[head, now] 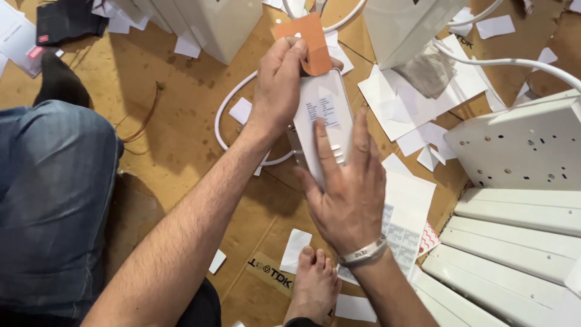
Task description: The recorder applies multiple types of specification and brand labels to white plastic electronic components.
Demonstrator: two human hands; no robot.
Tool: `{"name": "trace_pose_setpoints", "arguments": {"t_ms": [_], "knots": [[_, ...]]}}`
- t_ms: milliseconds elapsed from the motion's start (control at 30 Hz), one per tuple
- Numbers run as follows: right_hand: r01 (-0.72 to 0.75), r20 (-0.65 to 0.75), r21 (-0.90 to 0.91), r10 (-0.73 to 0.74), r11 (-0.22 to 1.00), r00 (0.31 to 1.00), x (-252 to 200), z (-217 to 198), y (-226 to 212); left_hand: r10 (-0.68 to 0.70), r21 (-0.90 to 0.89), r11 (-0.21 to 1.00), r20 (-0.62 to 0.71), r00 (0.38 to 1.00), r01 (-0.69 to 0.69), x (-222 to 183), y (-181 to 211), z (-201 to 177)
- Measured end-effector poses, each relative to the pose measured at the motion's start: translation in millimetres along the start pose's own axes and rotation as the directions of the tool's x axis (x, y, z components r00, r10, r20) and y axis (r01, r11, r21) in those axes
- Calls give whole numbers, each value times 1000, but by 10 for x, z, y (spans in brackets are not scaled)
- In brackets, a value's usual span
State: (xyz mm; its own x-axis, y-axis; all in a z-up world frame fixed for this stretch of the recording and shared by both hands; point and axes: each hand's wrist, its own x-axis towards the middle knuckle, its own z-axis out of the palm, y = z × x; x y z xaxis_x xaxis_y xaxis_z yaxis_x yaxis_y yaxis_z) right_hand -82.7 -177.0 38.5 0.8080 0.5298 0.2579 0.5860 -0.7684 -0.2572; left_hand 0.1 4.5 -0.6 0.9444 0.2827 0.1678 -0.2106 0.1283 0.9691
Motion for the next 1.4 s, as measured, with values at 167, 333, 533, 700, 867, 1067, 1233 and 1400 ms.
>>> {"name": "trace_pose_setpoints", "arguments": {"t_ms": [167, 333, 533, 700, 867, 1067, 1233, 1400], "knots": [[-72, 19, -1, 72, 997, 997, -17, 50, 11, -29, 55, 998, 3, 1000, 29, -31, 45, 62], [30, -59, -81, -34, 996, 998, -31, 44, -1, -55, -118, 992, -5, 998, 54, -57, 26, -32], [-291, 70, 166, 283, 942, 957, -8, 12, 274, -438, -610, 734, -86, 895, 300, -174, 31, -544], [-275, -30, 255, 292, 927, 956, 91, -39, 755, -709, 506, 686, 307, 635, 522, -541, -46, -874], [-357, 43, 406, 372, 841, 927, 219, -160, 693, -879, 839, 465, 400, 260, 282, -956, -526, -520], [-322, 1, 391, 349, 862, 937, -131, -3, 456, -854, 147, 520, 90, 513, 841, -560, -426, -593], [94, -206, 313, -29, 945, 978, -653, 188, -79, -904, 47, 423, 95, 418, 905, -510, -233, -1079], [214, -261, 205, -157, 955, 952, -1007, 468, -270, -918, 300, 385, 24, 396, 873, -553, -134, -1056]]}}
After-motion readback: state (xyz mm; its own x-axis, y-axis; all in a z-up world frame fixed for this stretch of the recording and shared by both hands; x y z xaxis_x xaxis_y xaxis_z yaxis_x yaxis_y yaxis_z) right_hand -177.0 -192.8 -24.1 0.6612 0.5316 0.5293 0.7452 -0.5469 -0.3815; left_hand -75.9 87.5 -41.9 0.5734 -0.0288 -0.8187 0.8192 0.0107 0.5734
